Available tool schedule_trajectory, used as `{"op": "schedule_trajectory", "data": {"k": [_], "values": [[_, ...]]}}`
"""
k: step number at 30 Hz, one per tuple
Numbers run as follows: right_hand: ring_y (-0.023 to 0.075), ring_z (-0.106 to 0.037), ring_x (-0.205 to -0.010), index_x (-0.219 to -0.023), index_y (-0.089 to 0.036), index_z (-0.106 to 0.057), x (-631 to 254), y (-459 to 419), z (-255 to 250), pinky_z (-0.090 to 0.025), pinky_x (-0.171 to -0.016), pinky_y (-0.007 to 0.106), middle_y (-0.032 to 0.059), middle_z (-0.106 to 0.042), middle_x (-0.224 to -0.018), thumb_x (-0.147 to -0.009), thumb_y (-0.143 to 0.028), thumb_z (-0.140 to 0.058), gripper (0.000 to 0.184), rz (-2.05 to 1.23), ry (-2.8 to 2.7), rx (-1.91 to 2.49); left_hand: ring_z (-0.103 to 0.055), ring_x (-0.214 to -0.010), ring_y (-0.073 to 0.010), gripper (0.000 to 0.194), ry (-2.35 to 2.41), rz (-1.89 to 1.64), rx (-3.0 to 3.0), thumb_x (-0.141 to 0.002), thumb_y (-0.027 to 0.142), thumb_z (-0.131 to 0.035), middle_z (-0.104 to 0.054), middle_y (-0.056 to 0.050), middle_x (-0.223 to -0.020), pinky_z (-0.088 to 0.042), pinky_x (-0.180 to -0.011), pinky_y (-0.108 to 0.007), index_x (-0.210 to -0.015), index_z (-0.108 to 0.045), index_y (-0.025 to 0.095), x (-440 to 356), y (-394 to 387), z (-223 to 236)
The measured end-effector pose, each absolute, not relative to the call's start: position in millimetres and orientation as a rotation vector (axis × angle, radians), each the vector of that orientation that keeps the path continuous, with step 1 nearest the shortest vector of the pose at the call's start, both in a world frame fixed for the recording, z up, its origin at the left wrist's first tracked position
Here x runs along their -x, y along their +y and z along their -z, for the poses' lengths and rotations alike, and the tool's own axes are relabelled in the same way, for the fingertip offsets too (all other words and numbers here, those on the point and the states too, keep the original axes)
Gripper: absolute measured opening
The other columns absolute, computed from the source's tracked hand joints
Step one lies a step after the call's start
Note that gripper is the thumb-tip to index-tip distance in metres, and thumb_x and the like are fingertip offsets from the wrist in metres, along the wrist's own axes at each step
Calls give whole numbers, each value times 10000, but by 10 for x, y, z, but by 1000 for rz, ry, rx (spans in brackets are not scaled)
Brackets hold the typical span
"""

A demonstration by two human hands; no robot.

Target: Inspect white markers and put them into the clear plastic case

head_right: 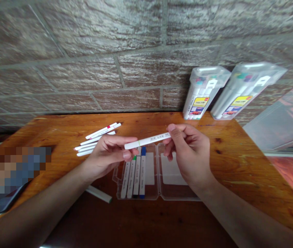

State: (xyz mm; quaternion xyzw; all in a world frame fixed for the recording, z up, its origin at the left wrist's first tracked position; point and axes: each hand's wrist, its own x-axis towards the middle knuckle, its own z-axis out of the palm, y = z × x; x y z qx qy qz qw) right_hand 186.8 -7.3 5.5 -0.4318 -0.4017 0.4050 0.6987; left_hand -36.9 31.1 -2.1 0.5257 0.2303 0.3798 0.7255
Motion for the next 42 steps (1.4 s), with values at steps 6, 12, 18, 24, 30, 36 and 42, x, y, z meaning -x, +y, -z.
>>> {"op": "schedule_trajectory", "data": {"k": [6,12,18,24,30,36,42], "values": [[89,-576,-380,-762,-166,-742,-1870,-78,-49,-444,-318,185,-8,-702,-603,-857,-417,-884,303,-894,-902,960,-769,-729,-95,247,510,-872,-1152,-847,251,-897,-865,-70,-928,-583,-688,-150,-1092,-866,262,347,295,-23],[92,-580,-381,-782,-171,-747,-1862,-92,-59,-450,-312,186,-11,-705,-609,-854,-415,-887,290,-867,-913,960,-766,-698,-126,209,539,-889,-1077,-845,313,-896,-858,-101,-870,-574,-666,-190,-1028,-881,212,319,289,-52],[90,-578,-388,-767,-181,-737,-1856,-96,-65,-451,-322,186,-14,-695,-600,-890,-406,-854,281,-860,-929,979,-767,-687,-163,231,574,-914,-1030,-825,336,-904,-850,-120,-834,-561,-633,-231,-995,-885,181,291,284,-63],[90,-573,-379,-775,-185,-738,-1847,-86,-75,-446,-317,188,-15,-697,-600,-862,-422,-874,287,-845,-925,984,-751,-673,-140,225,573,-907,-1051,-828,332,-905,-852,-112,-843,-564,-645,-217,-1005,-885,195,303,281,-61],[88,-569,-380,-761,-184,-721,-1863,-86,-62,-440,-324,187,-14,-690,-602,-867,-422,-872,301,-869,-926,978,-759,-706,-111,225,535,-875,-1139,-850,260,-892,-863,-89,-909,-574,-671,-180,-1074,-872,248,345,287,-33],[88,-566,-380,-767,-187,-711,-1861,-93,-65,-440,-328,187,-15,-683,-597,-890,-419,-847,296,-854,-946,986,-773,-718,-136,278,552,-878,-1173,-807,232,-921,-862,-98,-917,-586,-658,-202,-1079,-870,248,346,295,-30],[92,-574,-374,-790,-186,-728,-1848,-93,-70,-446,-316,191,-17,-696,-603,-859,-435,-872,296,-838,-922,994,-748,-690,-133,230,608,-925,-1104,-812,283,-915,-858,-100,-877,-581,-656,-213,-1032,-880,225,325,297,-28]]}}
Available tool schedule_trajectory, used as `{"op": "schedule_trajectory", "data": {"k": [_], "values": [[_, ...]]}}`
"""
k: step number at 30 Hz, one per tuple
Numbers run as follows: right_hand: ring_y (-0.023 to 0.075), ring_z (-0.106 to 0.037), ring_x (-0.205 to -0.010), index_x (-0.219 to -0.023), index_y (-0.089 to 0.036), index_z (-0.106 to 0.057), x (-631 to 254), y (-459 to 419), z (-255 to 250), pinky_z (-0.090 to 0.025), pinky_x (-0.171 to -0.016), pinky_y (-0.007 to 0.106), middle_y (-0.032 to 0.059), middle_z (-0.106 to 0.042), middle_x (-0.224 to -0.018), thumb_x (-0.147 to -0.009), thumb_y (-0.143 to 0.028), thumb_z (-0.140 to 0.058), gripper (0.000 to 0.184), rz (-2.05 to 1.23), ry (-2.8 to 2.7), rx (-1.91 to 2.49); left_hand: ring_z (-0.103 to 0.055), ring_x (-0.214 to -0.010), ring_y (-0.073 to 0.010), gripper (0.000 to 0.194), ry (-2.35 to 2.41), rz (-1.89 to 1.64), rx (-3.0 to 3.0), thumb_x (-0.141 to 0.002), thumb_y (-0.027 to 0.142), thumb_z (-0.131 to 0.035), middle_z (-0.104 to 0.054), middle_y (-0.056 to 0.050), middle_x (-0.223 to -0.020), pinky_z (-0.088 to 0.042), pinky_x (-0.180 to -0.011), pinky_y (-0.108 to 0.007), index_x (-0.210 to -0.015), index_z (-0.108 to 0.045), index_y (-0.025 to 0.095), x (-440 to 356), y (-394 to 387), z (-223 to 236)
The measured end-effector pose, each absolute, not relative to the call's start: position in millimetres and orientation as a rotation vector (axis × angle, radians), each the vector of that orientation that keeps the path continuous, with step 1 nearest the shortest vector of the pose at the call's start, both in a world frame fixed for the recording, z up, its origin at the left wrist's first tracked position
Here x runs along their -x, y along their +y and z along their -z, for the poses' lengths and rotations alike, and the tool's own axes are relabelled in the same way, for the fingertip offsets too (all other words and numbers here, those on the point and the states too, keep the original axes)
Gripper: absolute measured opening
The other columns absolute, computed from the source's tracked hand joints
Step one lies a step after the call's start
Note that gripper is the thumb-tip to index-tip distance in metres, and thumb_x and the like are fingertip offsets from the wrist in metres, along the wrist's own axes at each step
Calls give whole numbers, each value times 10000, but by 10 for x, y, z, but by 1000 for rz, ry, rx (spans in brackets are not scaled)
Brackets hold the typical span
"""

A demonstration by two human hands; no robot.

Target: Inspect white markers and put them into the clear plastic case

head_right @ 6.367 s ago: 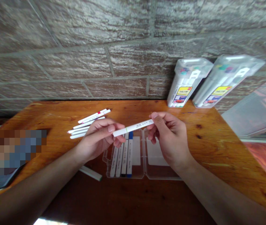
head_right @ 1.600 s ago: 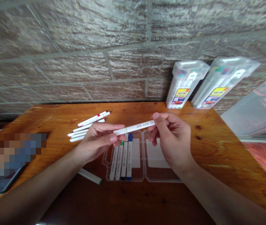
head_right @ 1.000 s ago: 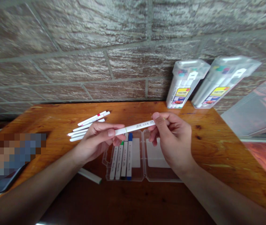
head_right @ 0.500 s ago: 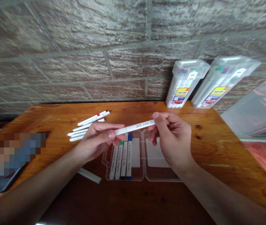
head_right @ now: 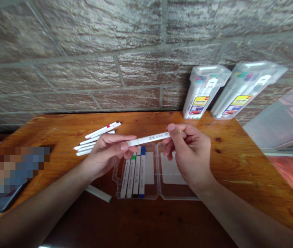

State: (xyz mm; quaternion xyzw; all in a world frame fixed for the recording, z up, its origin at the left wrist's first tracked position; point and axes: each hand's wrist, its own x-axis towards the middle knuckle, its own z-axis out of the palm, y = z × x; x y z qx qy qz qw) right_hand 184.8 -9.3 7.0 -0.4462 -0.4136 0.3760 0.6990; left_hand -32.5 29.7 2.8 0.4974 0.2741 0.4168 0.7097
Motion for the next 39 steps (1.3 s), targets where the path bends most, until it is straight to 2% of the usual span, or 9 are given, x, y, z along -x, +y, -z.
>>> {"op": "schedule_trajectory", "data": {"k": [8,23,31,39], "values": [[97,-583,-387,-778,-191,-720,-1844,-120,-53,-462,-324,198,-7,-711,-615,-893,-438,-846,300,-815,-960,1016,-653,-597,-106,201,705,-1004,-1037,-799,298,-905,-844,-89,-813,-557,-635,-236,-968,-881,191,286,316,-18],[91,-560,-363,-762,-192,-710,-1824,-129,-75,-451,-324,190,-8,-695,-582,-907,-434,-833,308,-786,-1029,1035,-680,-606,-115,223,740,-1039,-1131,-739,270,-956,-825,-60,-758,-544,-594,-219,-928,-872,187,286,343,18],[96,-590,-390,-774,-190,-727,-1824,-155,-67,-470,-342,200,-2,-719,-624,-952,-392,-793,277,-761,-1090,1039,-648,-573,-82,154,718,-1038,-1128,-760,247,-940,-799,-29,-712,-527,-585,-187,-874,-856,186,279,344,7],[87,-582,-404,-774,-191,-725,-1837,-190,-62,-472,-372,193,-8,-701,-595,-989,-372,-756,282,-731,-1158,1072,-633,-563,-83,165,748,-1066,-1160,-752,253,-942,-766,-18,-673,-512,-564,-186,-833,-830,163,272,350,16]]}}
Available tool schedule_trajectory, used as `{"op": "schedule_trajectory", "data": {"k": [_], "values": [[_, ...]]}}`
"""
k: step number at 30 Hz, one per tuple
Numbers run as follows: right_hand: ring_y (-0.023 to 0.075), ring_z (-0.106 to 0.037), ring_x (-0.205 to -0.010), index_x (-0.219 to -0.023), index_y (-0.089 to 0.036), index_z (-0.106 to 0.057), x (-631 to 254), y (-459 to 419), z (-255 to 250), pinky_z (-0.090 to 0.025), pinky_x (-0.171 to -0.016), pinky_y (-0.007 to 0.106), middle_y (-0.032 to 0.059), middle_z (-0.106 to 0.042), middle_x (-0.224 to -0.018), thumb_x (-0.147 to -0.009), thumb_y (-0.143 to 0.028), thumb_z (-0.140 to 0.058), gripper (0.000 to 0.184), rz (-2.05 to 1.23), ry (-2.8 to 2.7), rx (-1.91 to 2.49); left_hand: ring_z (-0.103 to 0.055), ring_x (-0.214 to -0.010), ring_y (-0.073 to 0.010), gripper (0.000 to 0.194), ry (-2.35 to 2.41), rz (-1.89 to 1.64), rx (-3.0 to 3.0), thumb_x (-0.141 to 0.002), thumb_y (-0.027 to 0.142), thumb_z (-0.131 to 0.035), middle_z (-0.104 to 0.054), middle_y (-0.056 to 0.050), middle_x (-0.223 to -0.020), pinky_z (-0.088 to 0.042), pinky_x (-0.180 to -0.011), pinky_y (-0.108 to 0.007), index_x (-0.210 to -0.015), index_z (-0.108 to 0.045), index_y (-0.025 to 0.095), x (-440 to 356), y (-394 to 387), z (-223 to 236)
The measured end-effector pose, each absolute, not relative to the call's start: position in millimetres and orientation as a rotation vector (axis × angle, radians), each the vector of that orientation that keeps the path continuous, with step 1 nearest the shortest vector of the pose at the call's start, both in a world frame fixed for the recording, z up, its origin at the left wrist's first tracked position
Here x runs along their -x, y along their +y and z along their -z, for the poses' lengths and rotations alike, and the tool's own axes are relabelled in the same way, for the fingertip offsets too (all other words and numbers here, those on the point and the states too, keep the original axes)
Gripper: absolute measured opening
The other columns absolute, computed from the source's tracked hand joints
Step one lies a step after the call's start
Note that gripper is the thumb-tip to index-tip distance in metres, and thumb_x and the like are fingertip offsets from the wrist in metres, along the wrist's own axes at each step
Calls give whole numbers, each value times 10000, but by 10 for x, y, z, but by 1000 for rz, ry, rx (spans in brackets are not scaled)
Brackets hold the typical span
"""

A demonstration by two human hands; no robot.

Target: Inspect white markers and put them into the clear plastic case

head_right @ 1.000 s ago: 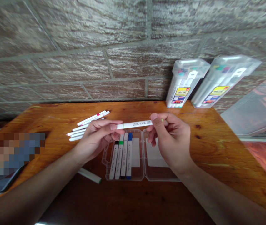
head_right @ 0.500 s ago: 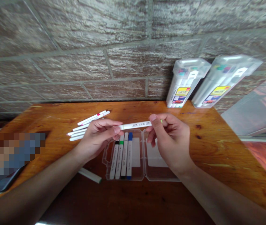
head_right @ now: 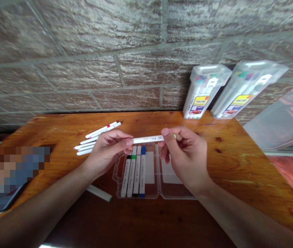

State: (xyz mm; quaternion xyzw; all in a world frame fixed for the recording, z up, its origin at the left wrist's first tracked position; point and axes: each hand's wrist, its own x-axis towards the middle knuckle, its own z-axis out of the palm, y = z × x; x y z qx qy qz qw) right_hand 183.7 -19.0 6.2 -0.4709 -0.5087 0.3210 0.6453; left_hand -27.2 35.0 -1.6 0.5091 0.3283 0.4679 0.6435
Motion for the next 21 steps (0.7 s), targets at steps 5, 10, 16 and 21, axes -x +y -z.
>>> {"op": "schedule_trajectory", "data": {"k": [5,10,16,21], "values": [[87,-586,-409,-790,-190,-724,-1832,-182,-48,-474,-373,192,-10,-704,-597,-1004,-349,-740,267,-731,-1175,1053,-625,-549,-75,179,728,-1074,-1176,-717,218,-961,-745,0,-643,-501,-540,-168,-808,-818,159,276,357,28],[82,-583,-406,-787,-188,-724,-1833,-180,-41,-478,-375,189,-11,-708,-603,-1004,-332,-740,261,-741,-1182,1042,-614,-546,-63,132,712,-1070,-1185,-775,211,-925,-736,12,-640,-496,-541,-156,-814,-809,163,286,355,45],[93,-603,-423,-798,-194,-721,-1830,-192,-34,-485,-370,200,-4,-730,-646,-996,-327,-749,240,-745,-1170,1047,-605,-555,-60,124,700,-1069,-1187,-811,217,-901,-722,20,-640,-492,-562,-161,-807,-788,166,283,363,47],[97,-598,-422,-794,-197,-723,-1830,-183,-26,-487,-375,209,-6,-721,-628,-999,-337,-747,249,-744,-1185,1050,-605,-560,-61,114,703,-1060,-1210,-839,223,-882,-718,20,-643,-491,-567,-164,-825,-785,166,299,375,68]]}}
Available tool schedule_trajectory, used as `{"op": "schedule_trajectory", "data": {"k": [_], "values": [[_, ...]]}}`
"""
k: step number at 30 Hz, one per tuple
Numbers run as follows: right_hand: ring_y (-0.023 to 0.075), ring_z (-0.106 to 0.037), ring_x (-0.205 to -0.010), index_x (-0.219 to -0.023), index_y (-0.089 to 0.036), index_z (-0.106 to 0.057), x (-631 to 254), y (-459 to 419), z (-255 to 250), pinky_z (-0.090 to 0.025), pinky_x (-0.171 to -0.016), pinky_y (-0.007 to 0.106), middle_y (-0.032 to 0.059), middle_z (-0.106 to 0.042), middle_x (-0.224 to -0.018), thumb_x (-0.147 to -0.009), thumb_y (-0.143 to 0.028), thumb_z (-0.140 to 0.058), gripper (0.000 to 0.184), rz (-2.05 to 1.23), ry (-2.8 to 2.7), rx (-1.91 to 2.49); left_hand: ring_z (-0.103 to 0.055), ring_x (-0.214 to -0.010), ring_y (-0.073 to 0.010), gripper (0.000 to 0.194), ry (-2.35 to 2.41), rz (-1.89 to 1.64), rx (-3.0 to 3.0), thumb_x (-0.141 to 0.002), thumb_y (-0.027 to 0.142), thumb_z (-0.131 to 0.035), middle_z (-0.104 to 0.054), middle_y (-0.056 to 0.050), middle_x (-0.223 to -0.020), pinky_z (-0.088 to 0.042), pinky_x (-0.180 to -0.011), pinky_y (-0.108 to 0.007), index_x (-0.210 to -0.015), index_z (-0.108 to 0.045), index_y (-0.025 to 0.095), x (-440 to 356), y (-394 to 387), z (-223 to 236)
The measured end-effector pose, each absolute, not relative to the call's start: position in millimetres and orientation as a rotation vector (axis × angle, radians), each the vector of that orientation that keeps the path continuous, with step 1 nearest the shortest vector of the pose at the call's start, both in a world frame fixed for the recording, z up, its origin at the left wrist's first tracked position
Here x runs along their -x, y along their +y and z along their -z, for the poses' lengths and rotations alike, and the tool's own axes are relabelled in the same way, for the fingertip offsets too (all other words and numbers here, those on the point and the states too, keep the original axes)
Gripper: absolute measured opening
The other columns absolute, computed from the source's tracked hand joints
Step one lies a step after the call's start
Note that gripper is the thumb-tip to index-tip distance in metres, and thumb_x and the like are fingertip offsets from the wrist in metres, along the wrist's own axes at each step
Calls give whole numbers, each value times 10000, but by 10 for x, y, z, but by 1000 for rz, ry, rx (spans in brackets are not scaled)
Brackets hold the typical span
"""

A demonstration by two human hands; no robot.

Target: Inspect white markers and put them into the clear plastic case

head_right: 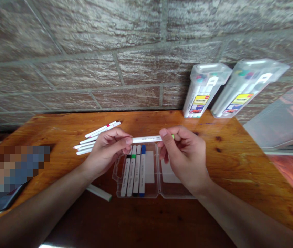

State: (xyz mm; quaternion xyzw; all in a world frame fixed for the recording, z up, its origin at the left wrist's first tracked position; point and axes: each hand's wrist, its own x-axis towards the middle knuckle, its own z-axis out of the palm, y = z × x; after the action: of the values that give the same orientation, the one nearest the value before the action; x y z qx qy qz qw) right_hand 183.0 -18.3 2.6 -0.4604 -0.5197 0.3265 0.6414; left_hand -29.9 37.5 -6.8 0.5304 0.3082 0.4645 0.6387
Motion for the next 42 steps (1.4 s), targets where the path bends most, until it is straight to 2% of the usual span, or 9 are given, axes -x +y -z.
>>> {"op": "schedule_trajectory", "data": {"k": [11,21,42], "values": [[90,-602,-418,-802,-200,-721,-1831,-177,-18,-485,-378,193,-11,-720,-618,-1003,-330,-742,240,-750,-1190,1056,-610,-537,-60,141,694,-1093,-1240,-783,205,-919,-727,25,-645,-483,-531,-158,-836,-793,168,285,372,70],[100,-608,-426,-804,-204,-720,-1841,-179,-9,-494,-376,208,-9,-725,-636,-998,-342,-746,239,-756,-1197,1047,-596,-551,-70,125,702,-1086,-1224,-827,220,-878,-707,14,-633,-484,-564,-180,-797,-771,163,289,376,73],[106,-609,-422,-812,-209,-715,-1840,-177,-16,-487,-373,214,-5,-735,-646,-984,-384,-760,250,-758,-1189,1069,-602,-545,-86,170,732,-1088,-1255,-767,242,-919,-705,13,-628,-475,-541,-195,-814,-775,164,287,363,49]]}}
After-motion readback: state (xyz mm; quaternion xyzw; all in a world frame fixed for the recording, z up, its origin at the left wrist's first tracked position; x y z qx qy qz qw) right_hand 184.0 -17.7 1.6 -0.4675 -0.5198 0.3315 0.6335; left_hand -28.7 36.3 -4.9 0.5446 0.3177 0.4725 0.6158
